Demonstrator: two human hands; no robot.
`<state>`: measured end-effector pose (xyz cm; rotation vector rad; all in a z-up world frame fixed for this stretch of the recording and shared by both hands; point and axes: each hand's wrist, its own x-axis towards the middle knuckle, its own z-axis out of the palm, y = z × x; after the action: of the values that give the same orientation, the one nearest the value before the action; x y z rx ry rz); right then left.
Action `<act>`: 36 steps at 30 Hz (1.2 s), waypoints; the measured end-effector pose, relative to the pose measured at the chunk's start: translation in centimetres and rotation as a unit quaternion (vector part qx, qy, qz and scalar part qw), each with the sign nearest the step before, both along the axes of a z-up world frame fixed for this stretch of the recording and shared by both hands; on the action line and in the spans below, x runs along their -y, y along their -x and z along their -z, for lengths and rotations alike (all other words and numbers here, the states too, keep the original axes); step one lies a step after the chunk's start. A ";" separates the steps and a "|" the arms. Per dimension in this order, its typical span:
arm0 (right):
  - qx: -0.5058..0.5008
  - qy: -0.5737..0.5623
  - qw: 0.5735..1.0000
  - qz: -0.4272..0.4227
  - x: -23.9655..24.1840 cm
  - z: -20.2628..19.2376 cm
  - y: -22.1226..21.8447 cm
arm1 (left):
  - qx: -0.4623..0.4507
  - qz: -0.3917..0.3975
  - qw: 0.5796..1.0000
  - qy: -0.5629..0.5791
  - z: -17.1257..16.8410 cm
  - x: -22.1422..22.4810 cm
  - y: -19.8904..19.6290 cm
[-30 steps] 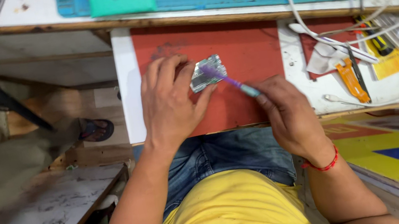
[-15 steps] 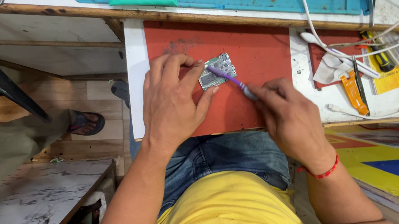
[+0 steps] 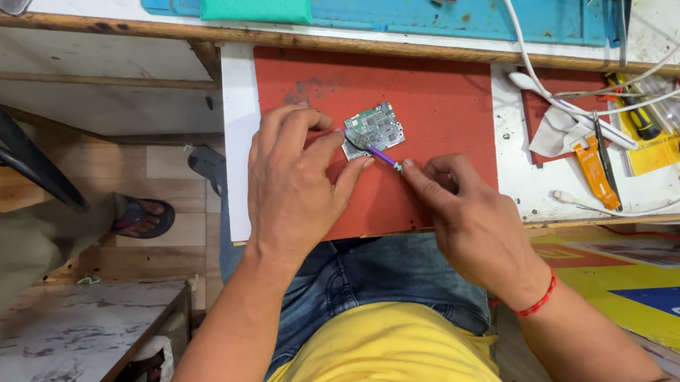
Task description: The person cleans a small circuit board with a toothbrush, then uses a screwdriver to remove screws from a smartphone chassis. They place the back cover onto the phone and press the edges to secure it.
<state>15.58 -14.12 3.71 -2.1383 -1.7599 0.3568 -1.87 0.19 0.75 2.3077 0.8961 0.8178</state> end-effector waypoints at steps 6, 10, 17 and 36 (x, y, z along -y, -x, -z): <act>0.004 -0.010 1.000 -0.019 0.2 0.1 0.0 | 0.009 0.001 1.000 -0.007 0.1 0.0 0.1; 0.018 -0.008 0.999 0.041 -0.3 0.3 -0.2 | 0.007 0.000 1.000 0.005 0.0 -0.2 0.0; 0.017 0.000 1.000 -0.009 -0.7 0.1 -0.4 | 0.025 -0.010 0.999 0.024 0.3 -0.2 -0.2; 0.025 -0.016 1.000 -0.009 0.6 0.3 -2.3 | 0.003 0.041 0.999 0.032 0.0 -0.9 0.7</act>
<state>17.85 -14.75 3.40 -2.1283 -1.8016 0.2795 -2.56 1.07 0.78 2.2685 0.8066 0.7500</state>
